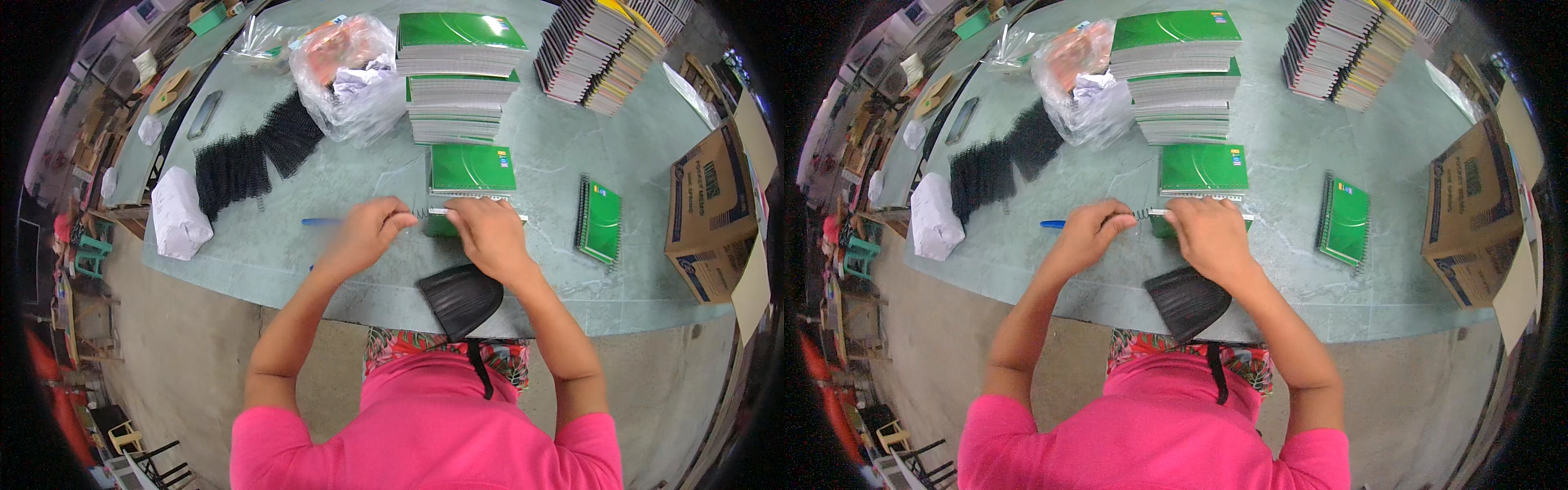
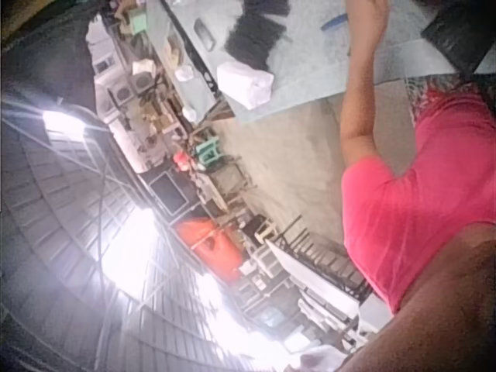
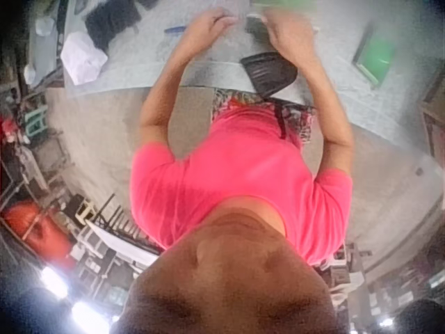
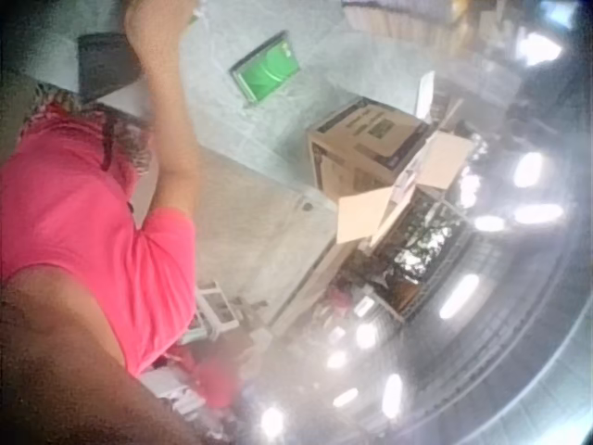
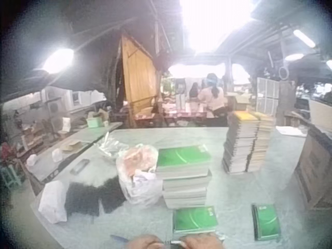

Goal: The person places stacks of notebooks into a cardboard box and then inserts a wire spiral into a notebook using their hands and a small tool.

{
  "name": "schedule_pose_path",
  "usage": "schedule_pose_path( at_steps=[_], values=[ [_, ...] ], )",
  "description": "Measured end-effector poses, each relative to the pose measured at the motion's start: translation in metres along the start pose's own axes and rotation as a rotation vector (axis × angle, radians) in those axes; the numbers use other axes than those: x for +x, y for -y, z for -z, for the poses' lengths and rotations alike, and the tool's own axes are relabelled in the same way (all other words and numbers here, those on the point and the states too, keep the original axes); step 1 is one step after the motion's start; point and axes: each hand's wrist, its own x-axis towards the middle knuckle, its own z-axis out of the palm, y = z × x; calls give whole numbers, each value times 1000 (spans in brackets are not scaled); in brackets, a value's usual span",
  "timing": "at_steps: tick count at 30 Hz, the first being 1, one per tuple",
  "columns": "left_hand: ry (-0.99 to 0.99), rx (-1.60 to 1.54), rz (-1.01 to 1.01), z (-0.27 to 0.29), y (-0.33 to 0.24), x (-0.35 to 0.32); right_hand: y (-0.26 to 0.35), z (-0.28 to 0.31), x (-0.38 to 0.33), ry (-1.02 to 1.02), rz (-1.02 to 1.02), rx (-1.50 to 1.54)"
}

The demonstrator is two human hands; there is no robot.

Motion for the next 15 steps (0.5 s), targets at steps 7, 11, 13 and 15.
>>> schedule_pose_path(
  at_steps=[7, 11, 13, 15],
  values=[
    [-53, 91, -123, 6, 3, -9, 14, -18, 7, -156, 47, 230],
    [-272, 163, -373, -1, -14, -1, 3, -25, 6, -143, 83, 311],
    [-51, 80, -165, 1, -12, 1, 6, -23, 8, -164, 57, 308],
    [-58, 154, -163, -2, -14, 1, 7, -16, 7, -100, 30, 248]
  ],
)
